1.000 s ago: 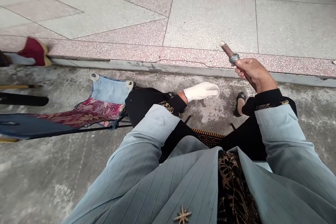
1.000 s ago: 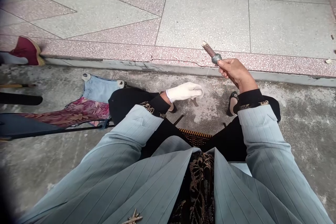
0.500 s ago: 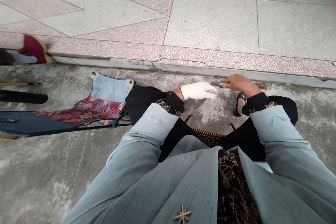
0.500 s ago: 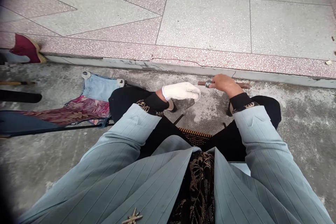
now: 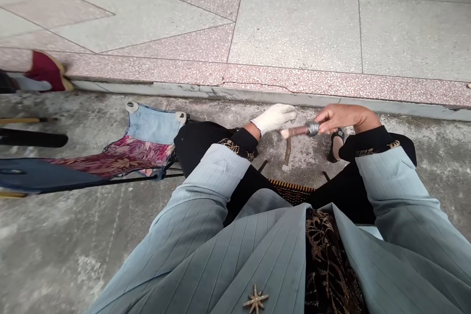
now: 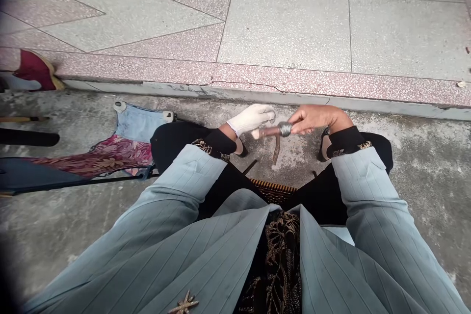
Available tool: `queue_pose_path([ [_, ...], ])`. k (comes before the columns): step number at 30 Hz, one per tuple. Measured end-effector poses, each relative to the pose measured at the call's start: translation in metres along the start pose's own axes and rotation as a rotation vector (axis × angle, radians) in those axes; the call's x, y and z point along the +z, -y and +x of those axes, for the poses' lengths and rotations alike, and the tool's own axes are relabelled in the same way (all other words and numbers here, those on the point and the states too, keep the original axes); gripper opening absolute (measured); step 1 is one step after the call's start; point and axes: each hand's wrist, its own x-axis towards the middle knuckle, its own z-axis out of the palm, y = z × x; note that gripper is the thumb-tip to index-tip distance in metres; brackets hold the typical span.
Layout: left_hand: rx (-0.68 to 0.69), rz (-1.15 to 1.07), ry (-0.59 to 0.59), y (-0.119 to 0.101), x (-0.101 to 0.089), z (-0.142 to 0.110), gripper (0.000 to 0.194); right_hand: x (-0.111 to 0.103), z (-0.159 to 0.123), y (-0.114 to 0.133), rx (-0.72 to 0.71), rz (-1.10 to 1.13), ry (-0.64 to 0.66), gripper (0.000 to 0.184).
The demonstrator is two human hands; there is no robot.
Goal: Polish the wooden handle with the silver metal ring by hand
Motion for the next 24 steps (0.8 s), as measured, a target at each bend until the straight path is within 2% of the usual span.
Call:
queue_pose_path([
  [4, -0.001, -0.047, 0.058, -0.005, 0.015, -0.002, 0.025, -0.004, -0.007, -0.004, -0.042, 0.123, -0.447, 0.036],
  [6, 0.055, -0.003, 0.127, -0.008, 0.020, -0.004, 0.027, -0.004, -0.001, -0.009, -0.010, 0.156, -0.602, 0.039],
  [8, 0.094, 0.050, 0.195, -0.012, 0.022, -0.005, 0.029, -0.004, 0.007, -0.014, 0.065, 0.120, -0.664, 0.040],
  [11, 0.136, 0.195, 0.259, -0.014, 0.023, -0.007, 0.031, -0.004, 0.020, -0.018, 0.235, -0.090, -0.680, 0.037],
  [14, 0.179, 0.332, 0.268, -0.014, 0.021, -0.007, 0.033, -0.003, 0.030, -0.020, 0.358, -0.342, -0.658, 0.033],
  [17, 0.204, 0.426, 0.251, -0.014, 0.018, -0.008, 0.033, 0.000, 0.036, -0.021, 0.424, -0.497, -0.542, 0.031],
  [21, 0.217, 0.433, 0.250, -0.016, 0.012, -0.009, 0.031, 0.003, 0.035, -0.018, 0.471, -0.509, -0.294, 0.029],
  [24, 0.206, 0.385, 0.242, -0.019, 0.005, -0.010, 0.030, 0.006, 0.033, -0.017, 0.403, -0.423, -0.034, 0.037],
])
